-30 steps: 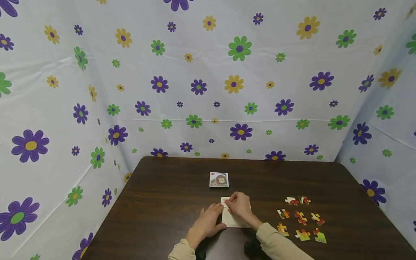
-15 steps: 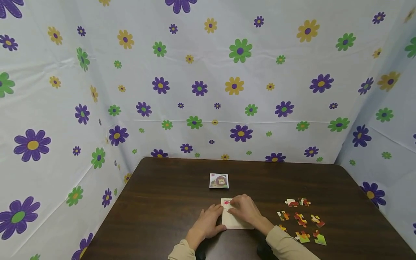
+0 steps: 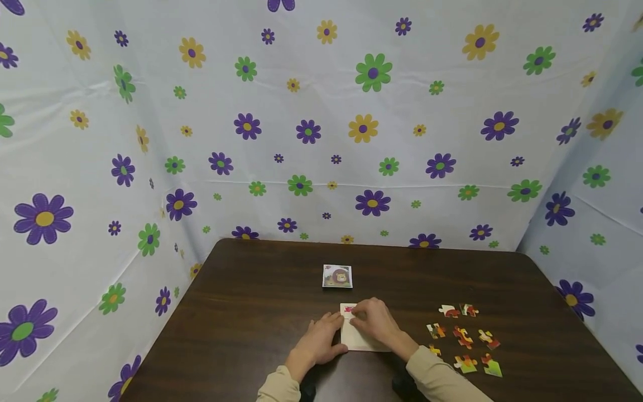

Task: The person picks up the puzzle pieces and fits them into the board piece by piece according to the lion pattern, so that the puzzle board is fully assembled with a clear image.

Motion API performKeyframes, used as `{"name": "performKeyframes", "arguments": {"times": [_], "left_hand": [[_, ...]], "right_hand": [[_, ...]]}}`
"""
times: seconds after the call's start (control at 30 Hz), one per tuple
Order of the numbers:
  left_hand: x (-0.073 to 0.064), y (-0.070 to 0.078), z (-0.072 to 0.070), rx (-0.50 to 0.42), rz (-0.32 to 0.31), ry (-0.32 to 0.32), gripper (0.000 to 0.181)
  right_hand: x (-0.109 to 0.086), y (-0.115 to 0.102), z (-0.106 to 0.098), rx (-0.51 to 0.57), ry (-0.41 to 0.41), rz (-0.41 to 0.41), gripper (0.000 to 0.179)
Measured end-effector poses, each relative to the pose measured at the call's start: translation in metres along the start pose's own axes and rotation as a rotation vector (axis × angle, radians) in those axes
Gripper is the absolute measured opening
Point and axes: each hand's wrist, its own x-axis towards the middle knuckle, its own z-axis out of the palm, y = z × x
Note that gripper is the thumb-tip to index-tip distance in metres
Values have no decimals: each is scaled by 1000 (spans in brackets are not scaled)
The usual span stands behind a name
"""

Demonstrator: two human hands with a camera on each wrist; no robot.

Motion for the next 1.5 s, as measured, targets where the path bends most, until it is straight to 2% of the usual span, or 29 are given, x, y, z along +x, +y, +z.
{"name": "performKeyframes", "arguments": {"times": [0.37,0.67,0.77,0.93,1.03,1.17,1.27,1.5], "left_hand": [[1,-3,4,-22,-2,9,58],[-2,-1,4,-29,-9,1,60],[-4,0,5,-38,-14,-8,62],[-4,0,4,-48,-19,-8,63],[-3,0,3,-59,-29,-16,64],[-3,-1,3,-70,-32,-17,64],[-3,-2,3,-62,-24,-5,64],[-3,-2,2,-58,-15,2,62]], "right_hand": [[1,-6,-3,-19,-4,-11,12],[-5,-7,1,20,10,69,17],[-7,-6,1,81,25,84,20],[-6,-3,-5,252,90,81,24],[-6,2,-13,381,96,143,27],[-5,13,-30,522,125,292,30],[-4,24,-46,524,162,337,34],[-5,63,-92,483,199,310,41]]}}
